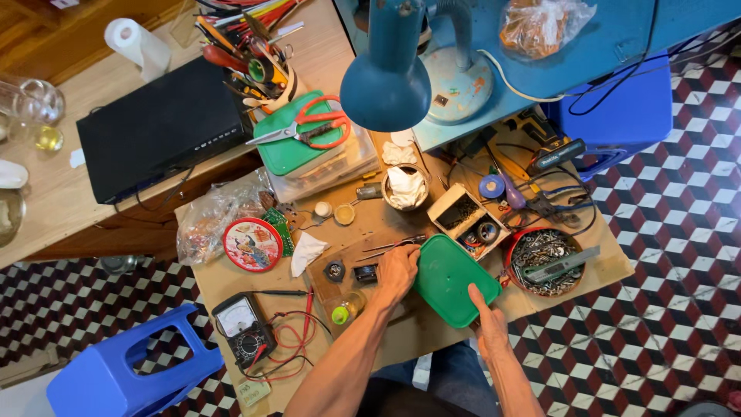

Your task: The person sorts through various electronic components and tools on a cluttered workbench. They handle a yellow plastic component, open a green container to retrieve a plastic bag of parts, and use a magnifying glass to inspect a small metallic object.

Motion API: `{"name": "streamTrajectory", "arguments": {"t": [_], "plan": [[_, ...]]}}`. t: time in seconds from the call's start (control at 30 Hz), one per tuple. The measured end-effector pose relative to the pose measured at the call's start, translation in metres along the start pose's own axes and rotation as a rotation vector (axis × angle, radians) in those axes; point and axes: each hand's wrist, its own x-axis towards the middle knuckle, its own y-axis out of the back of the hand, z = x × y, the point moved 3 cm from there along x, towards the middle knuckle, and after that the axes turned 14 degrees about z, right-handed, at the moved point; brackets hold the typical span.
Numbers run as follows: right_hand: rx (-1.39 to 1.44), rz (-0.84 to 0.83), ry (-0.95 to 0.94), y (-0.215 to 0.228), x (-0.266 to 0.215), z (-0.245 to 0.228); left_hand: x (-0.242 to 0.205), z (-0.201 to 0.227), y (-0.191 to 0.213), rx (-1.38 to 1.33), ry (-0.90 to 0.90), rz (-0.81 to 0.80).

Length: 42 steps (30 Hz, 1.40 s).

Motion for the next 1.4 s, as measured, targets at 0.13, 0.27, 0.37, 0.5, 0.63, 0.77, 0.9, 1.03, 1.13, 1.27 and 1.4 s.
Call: {"name": "streamTrajectory", "arguments": {"t": [0.13, 0.27, 0.37, 0.5, 0.63, 0.77, 0.9, 1.03, 1.13, 1.27, 1.4], "plan": [[0.008, 0.066, 0.146, 0.04, -0.038, -0.018, -0.036, 0.029, 0.032, -0.166, -0.012, -0.128], [0.004, 0.023, 0.081, 0.073, -0.067, -0.052, -0.07, 0.056, 0.059, -0.429, 0.187, -0.538], [-0.162, 0.007, 0.108, 0.069, -0.079, -0.092, -0.089, 0.068, 0.078, -0.643, 0.231, -0.651], [-0.232, -0.051, 0.104, 0.035, -0.097, -0.13, -0.109, 0.062, 0.092, -0.668, 0.212, -0.527], [-0.328, 0.001, 0.257, 0.008, -0.121, -0.147, -0.123, 0.053, 0.093, -0.709, 0.222, -0.448], [-0.334, 0.003, 0.292, -0.008, -0.141, -0.157, -0.122, 0.05, 0.098, -0.68, 0.271, -0.421], [-0.132, -0.085, 0.288, -0.021, -0.154, -0.174, -0.101, 0.075, 0.097, -0.714, 0.28, -0.455], [0.135, -0.105, 0.301, -0.033, -0.163, -0.186, -0.085, 0.097, 0.088, -0.921, 0.332, -0.369], [0.176, 0.076, 0.281, -0.033, -0.159, -0.196, -0.087, 0.115, 0.063, -0.887, 0.432, -0.348], [0.287, 0.022, 0.288, -0.034, -0.147, -0.208, -0.092, 0.146, 0.02, -0.945, 0.455, -0.356], [0.177, -0.037, 0.172, -0.012, -0.125, -0.233, -0.067, 0.172, 0.003, -1.023, 0.308, -0.416]]}}
